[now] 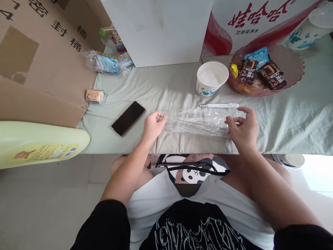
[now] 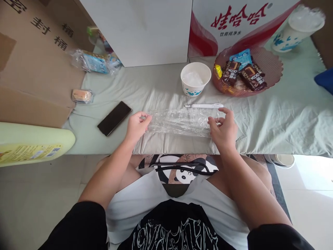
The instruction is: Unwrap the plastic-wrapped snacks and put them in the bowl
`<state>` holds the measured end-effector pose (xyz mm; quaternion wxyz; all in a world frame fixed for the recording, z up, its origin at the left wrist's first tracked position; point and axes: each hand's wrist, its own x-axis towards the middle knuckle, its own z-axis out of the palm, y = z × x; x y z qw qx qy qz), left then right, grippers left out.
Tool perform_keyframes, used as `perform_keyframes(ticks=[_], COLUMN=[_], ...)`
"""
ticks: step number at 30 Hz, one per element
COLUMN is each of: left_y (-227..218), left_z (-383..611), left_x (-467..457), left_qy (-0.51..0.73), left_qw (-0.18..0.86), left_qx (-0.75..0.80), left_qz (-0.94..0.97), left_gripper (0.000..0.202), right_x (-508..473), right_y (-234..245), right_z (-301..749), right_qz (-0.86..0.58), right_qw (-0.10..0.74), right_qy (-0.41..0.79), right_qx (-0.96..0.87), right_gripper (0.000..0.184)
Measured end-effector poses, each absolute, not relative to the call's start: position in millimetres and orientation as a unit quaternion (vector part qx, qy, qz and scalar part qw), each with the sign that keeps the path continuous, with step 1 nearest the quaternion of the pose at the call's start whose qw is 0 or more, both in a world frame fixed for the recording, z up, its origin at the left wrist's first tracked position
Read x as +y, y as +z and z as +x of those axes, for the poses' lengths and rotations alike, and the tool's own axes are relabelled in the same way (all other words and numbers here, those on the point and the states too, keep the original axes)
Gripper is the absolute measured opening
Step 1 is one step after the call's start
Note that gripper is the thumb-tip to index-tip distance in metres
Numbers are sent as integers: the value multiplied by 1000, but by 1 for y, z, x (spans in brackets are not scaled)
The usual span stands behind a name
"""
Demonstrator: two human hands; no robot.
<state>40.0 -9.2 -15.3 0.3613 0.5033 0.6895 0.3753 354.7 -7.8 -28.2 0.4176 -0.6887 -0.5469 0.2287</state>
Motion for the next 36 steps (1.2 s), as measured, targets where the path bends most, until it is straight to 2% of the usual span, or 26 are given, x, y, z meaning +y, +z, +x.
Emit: perform_keyframes(ticks=[3, 6, 8, 11, 13, 15, 17, 21, 25, 27, 29, 32, 36], left_y=[-22, -31, -36, -39, -37, -32, -27, -20, -15, -12, -10, -11, -21], left_z=[44, 48, 49, 47, 46, 46, 46, 51, 79, 101, 119, 124, 84], left_x=[-4, 1, 3, 6, 8, 8, 8, 5, -13, -30, -47, -54, -27], left_qy=[315, 283, 305, 333, 327, 321, 331, 432, 539, 567, 547, 531, 568], left_qw=[247, 161, 130, 103, 128, 191, 269, 425, 522, 551, 591, 593, 488], left_qx=[735, 741, 715, 661, 641, 637, 637, 615, 584, 556, 534, 531, 517], left_qz=[548, 588, 615, 664, 682, 674, 642, 504, 309, 257, 258, 290, 414], left_gripper=[15, 16, 28, 46, 48, 39, 29, 21, 22, 27, 31, 32, 15], right_x=[-2, -4, -9, -16, -17, -16, -14, -12, -18, -21, -21, -16, -11], right_y=[-34, -31, -28, -28, -32, -36, -38, -37, -37, -39, -42, -43, -34], right_z=[359, 350, 336, 314, 305, 302, 305, 313, 309, 304, 301, 303, 313], right_qz=[-657, -563, -481, -403, -397, -411, -439, -518, -455, -437, -449, -438, -367], right_qw=[456, 474, 430, 293, 233, 221, 238, 295, 309, 306, 323, 382, 428], right_qy=[96, -24, -32, 43, 80, 85, 62, 8, 30, 35, 25, 33, 141], right_qx=[-593, -676, -763, -866, -884, -881, -864, -803, -835, -845, -833, -813, -814], right_gripper=[49, 41, 32, 31, 30, 28, 29, 46, 54, 52, 41, 28, 22])
